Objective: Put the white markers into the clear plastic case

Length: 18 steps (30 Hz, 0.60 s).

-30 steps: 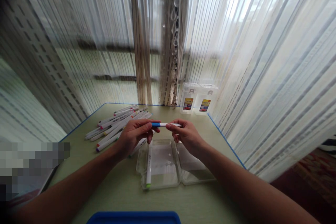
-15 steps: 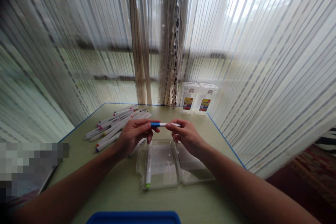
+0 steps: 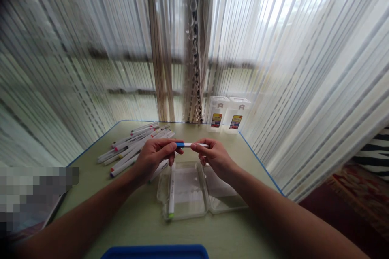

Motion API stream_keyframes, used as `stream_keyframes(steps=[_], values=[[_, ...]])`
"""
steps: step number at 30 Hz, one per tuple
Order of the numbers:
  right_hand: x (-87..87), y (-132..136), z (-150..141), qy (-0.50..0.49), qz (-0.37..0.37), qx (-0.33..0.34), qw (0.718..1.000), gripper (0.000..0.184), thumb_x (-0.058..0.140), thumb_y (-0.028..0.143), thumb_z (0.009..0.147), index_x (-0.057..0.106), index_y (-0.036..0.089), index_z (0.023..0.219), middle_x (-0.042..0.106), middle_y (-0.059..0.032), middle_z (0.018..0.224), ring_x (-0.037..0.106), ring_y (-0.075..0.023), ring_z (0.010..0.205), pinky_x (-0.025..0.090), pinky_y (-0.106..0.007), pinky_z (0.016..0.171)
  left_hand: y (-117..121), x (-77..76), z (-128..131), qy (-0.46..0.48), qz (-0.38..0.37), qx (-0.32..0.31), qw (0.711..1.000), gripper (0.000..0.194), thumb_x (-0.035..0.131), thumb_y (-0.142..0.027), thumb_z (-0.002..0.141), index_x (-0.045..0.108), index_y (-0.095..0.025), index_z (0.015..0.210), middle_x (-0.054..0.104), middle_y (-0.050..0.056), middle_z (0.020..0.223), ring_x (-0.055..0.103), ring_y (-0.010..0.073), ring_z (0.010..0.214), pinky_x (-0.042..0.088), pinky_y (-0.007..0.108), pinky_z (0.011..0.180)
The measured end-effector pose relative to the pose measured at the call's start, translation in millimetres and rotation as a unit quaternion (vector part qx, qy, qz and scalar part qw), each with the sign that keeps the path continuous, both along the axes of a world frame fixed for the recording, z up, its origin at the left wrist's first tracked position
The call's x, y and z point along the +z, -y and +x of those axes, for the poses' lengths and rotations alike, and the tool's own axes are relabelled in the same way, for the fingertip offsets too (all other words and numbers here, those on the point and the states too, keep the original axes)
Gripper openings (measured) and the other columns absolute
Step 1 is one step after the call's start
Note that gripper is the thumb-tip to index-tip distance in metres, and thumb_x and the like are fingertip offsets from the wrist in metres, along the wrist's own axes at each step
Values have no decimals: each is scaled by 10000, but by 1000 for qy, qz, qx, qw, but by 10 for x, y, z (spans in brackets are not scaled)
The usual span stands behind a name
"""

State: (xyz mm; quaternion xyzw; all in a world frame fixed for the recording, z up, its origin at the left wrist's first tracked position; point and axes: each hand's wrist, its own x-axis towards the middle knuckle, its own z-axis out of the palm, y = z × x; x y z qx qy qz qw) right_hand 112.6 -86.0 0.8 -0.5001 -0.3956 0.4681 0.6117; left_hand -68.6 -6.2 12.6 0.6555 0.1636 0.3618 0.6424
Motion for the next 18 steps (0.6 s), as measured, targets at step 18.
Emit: stream_keyframes(steps=[18], values=[[16,42,-21,226,47,-88,969,380,789,498,649,632,160,721,497,42,478,398,-83,423,256,-218,399,-31,-52,22,-103,81,63,989,331,713,-351,741,743,-97,952,658,40,648,475,75,468,371,201,446]])
